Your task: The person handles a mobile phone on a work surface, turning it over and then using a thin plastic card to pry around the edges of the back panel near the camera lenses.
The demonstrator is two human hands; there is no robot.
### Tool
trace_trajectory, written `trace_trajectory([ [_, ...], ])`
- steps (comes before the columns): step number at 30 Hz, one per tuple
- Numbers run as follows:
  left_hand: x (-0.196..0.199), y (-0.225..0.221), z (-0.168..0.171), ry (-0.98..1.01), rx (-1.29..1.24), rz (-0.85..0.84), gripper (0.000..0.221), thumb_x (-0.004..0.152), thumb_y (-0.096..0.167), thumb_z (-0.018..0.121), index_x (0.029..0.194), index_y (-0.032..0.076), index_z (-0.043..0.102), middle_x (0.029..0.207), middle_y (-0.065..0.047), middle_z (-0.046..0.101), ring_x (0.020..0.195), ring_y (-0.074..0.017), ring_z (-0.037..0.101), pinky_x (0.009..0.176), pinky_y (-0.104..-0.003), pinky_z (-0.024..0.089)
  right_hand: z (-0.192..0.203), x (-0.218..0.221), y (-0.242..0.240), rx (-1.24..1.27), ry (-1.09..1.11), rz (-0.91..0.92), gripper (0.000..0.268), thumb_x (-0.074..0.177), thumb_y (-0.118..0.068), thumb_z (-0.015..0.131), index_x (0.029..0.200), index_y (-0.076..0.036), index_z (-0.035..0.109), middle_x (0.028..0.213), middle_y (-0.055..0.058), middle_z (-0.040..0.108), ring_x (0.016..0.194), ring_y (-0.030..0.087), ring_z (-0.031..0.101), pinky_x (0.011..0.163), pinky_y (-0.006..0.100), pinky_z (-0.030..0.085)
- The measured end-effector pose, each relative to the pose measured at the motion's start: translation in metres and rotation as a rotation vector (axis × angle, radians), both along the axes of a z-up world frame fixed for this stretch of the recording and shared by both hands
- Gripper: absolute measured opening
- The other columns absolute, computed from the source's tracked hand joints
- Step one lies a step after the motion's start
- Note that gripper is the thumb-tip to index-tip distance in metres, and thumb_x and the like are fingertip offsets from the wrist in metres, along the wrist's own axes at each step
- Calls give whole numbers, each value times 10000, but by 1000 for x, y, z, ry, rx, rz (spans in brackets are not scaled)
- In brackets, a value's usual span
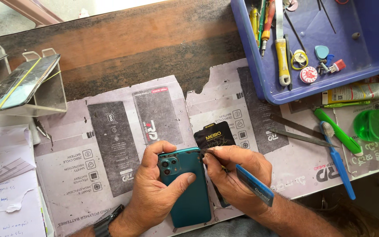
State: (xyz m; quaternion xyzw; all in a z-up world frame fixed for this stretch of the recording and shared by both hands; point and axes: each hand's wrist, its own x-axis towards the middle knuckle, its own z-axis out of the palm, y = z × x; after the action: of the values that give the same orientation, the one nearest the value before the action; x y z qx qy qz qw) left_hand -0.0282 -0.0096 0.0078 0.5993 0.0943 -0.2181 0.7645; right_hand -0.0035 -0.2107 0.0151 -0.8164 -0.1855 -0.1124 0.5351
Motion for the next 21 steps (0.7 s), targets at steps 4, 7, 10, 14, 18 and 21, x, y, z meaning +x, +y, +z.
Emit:
trace_trajectory([
  [4, -1, -1, 1, -54, 52, 0, 545, 864, 29, 753, 1266, 117, 395, 983, -89, 714, 829, -122, 754, 649, -263, 680, 3, 6, 6, -69, -118, 6, 310, 910, 36, 774, 1131, -19, 564, 864, 104, 732, 750, 143, 768, 627, 245, 637],
  [7, -1, -3, 1, -86, 114, -1, 562, 854, 31, 767, 1265, 115, 394, 957, -79, 716, 800, -120, 759, 626, -264, 685, 8, 10, 8, -151, -218, 41, 307, 908, 46, 764, 1128, -20, 561, 922, 138, 734, 823, 218, 787, 704, 300, 665],
  [10, -1, -2, 1, -92, 132, -5, 566, 848, 39, 774, 1261, 107, 393, 929, -73, 715, 775, -116, 766, 612, -266, 691, 12, 12, 8, -217, -246, 64, 313, 904, 57, 763, 1130, -10, 558, 953, 151, 734, 850, 240, 787, 726, 321, 666],
  [14, -1, -3, 1, -152, 194, -8, 573, 840, 41, 800, 1259, 86, 412, 913, -73, 715, 774, -110, 751, 625, -260, 670, 15, 12, 9, -240, -260, 116, 324, 893, 66, 758, 1141, 7, 559, 972, 167, 732, 866, 254, 783, 738, 343, 665],
  [18, -1, -1, -1, -178, 192, -17, 581, 845, 39, 800, 1265, 84, 401, 917, -68, 724, 792, -107, 758, 650, -258, 672, 13, 11, 7, -242, -223, 101, 317, 886, 75, 747, 1132, -10, 568, 969, 167, 735, 856, 262, 781, 726, 340, 660],
  [21, 0, -1, 0, -179, 179, -25, 577, 844, 34, 790, 1263, 84, 396, 920, -68, 733, 795, -104, 764, 656, -257, 676, 10, 10, 6, -192, -167, 75, 309, 901, 73, 750, 1123, -32, 563, 960, 144, 739, 859, 235, 785, 726, 323, 661],
])
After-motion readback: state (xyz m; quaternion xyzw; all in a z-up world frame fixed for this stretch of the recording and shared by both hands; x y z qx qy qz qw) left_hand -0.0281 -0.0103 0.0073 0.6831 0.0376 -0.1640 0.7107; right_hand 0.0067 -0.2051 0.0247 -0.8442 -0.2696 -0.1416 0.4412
